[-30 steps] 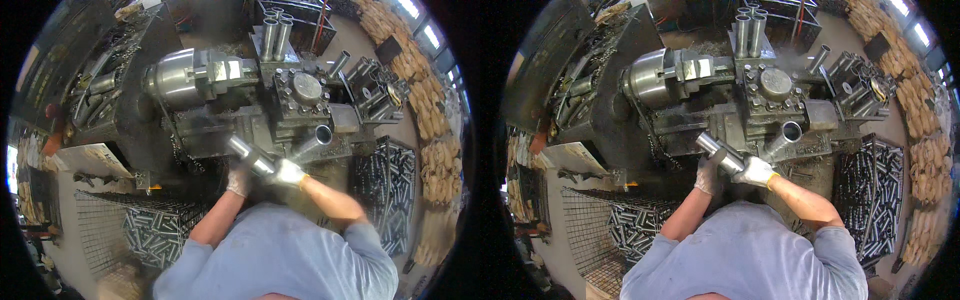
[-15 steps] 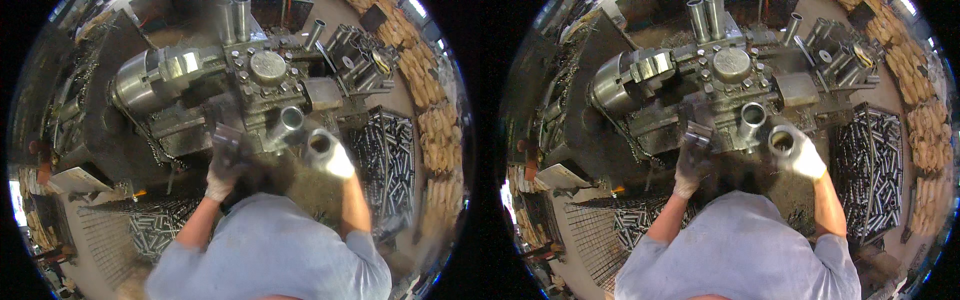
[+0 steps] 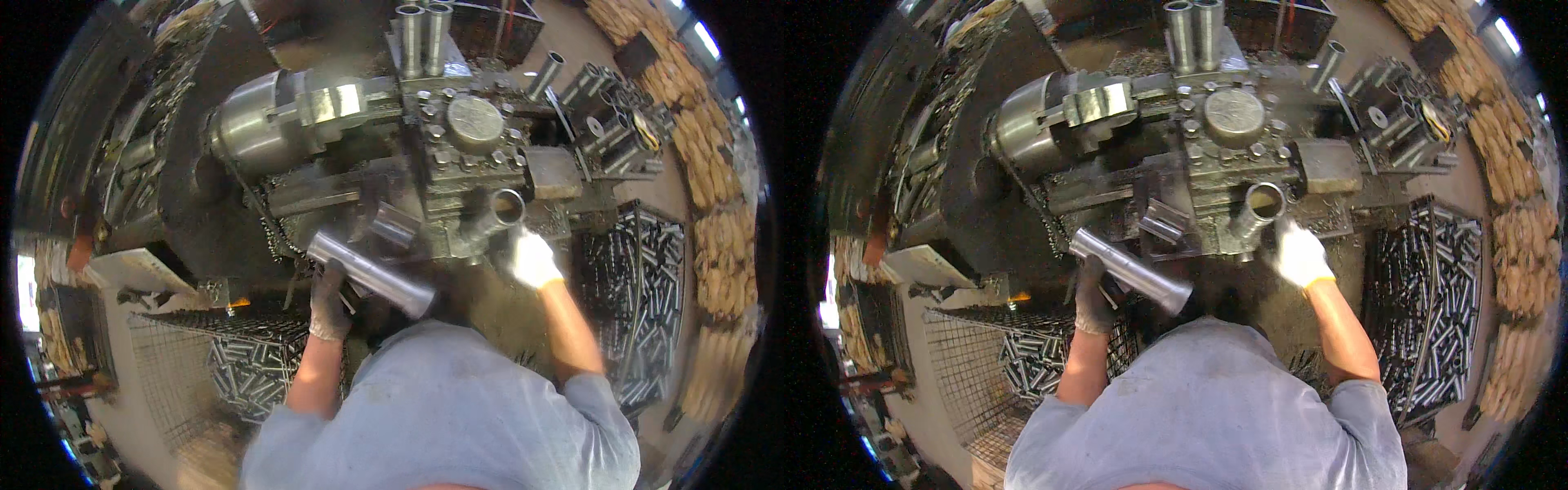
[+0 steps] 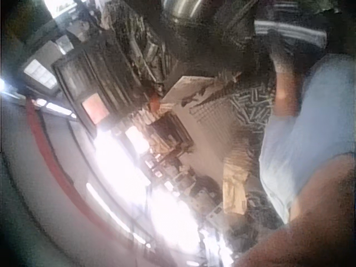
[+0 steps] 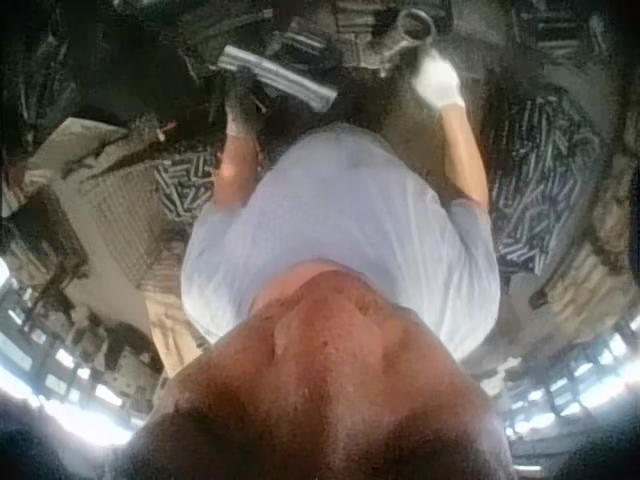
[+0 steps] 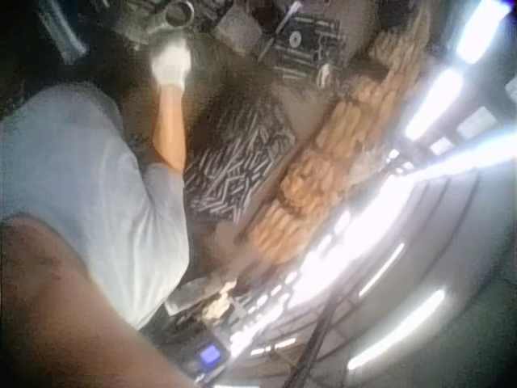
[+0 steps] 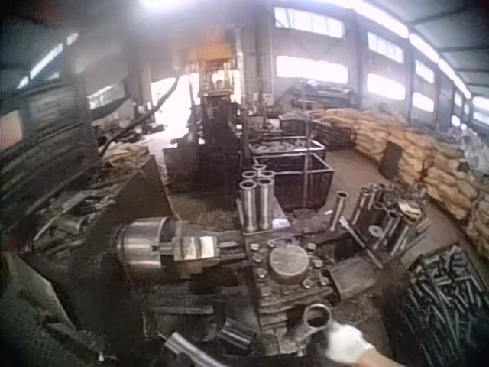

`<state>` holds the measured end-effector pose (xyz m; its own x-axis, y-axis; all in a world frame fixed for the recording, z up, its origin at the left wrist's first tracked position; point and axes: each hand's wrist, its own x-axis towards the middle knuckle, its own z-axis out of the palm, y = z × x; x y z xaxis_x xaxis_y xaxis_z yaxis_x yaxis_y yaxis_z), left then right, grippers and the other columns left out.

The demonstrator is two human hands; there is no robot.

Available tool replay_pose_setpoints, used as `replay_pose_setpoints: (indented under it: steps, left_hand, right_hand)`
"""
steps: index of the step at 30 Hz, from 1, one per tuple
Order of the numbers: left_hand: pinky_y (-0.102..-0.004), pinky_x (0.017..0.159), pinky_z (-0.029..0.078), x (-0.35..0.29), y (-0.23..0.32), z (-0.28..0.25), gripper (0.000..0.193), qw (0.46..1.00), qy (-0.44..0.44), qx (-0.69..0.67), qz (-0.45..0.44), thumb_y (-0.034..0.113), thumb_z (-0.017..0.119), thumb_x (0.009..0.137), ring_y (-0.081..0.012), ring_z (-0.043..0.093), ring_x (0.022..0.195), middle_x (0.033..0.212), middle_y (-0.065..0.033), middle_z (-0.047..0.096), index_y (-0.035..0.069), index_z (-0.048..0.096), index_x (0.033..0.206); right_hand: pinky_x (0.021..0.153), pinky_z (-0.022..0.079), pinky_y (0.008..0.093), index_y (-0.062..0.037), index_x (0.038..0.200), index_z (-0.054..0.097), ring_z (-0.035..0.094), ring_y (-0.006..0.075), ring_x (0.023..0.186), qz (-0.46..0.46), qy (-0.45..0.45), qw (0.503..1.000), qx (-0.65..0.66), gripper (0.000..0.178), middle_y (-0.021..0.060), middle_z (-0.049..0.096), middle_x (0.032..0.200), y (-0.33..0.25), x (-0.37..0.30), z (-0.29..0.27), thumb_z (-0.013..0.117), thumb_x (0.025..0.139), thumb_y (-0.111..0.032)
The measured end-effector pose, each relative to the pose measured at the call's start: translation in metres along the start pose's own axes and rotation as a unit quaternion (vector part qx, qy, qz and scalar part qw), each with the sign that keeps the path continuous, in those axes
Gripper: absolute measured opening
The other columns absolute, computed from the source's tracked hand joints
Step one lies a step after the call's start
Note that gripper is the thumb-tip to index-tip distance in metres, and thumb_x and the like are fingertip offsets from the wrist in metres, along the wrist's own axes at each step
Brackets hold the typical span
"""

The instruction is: The person repeatedly picks up cylindrical metal parts from a wire basket, inserts them into a machine chuck, and removes them after a brief cycle. The person places the processed parts into a second wire basket. The task is performed continuously throughout the clip.

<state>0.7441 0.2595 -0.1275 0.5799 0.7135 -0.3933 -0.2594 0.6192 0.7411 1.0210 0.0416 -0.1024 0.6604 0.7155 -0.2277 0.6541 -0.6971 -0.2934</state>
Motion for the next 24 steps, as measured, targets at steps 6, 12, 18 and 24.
replay_pose_setpoints:
  steps: [6, 12, 18, 24]
  left_hand:
    - [-0.0521, 0.08, 0.063, 0.034, -0.01, -0.048, 0.084, 0.985, -0.001, -0.165, -0.043, 0.08, 0.039, 0.098, -0.0357, 0.074, 0.095, 0.111, -0.0151, 0.074, 0.008, 0.063, 0.133]
    - [-0.0518, 0.084, 0.061, 0.055, 0.01, -0.057, 0.079, 0.98, -0.104, -0.172, -0.018, 0.076, 0.043, 0.1, -0.0342, 0.072, 0.099, 0.116, -0.0149, 0.073, 0.007, 0.063, 0.132]
    - [-0.052, 0.111, 0.048, 0.054, 0.02, -0.008, 0.079, 0.943, -0.178, -0.279, 0.027, 0.071, 0.044, 0.103, -0.0339, 0.062, 0.127, 0.137, -0.0158, 0.065, 0.006, 0.055, 0.146]
    - [-0.048, 0.111, 0.045, 0.07, 0.102, 0.062, 0.073, 0.952, -0.209, 0.106, 0.196, 0.053, 0.064, 0.096, -0.0288, 0.055, 0.133, 0.143, -0.0131, 0.059, 0.007, 0.049, 0.151]
  right_hand:
    - [0.068, 0.059, 0.0505, -0.0061, 0.129, 0.061, 0.073, 0.0401, 0.083, -0.33, 0.13, 0.934, 0.042, 0.05, 0.0224, 0.07, 0.105, -0.103, 0.018, 0.071, 0.074, 0.086, -0.029]
    - [0.07, 0.057, 0.0478, -0.005, 0.103, 0.071, 0.074, 0.0381, 0.083, -0.168, 0.023, 0.979, 0.116, 0.03, 0.0212, 0.074, 0.091, -0.137, 0.088, 0.078, 0.073, 0.087, -0.031]
    - [0.081, 0.056, 0.0393, 0.0002, 0.112, 0.073, 0.07, 0.0219, 0.084, -0.166, -0.196, 0.928, 0.269, 0.052, 0.0151, 0.074, 0.091, -0.182, 0.065, 0.009, 0.081, 0.085, -0.043]
    - [0.093, 0.055, 0.0405, -0.002, 0.134, 0.059, 0.069, 0.0263, 0.104, -0.061, -0.216, 0.872, 0.436, 0.078, 0.0178, 0.071, 0.114, -0.195, 0.029, -0.082, 0.091, 0.069, -0.029]
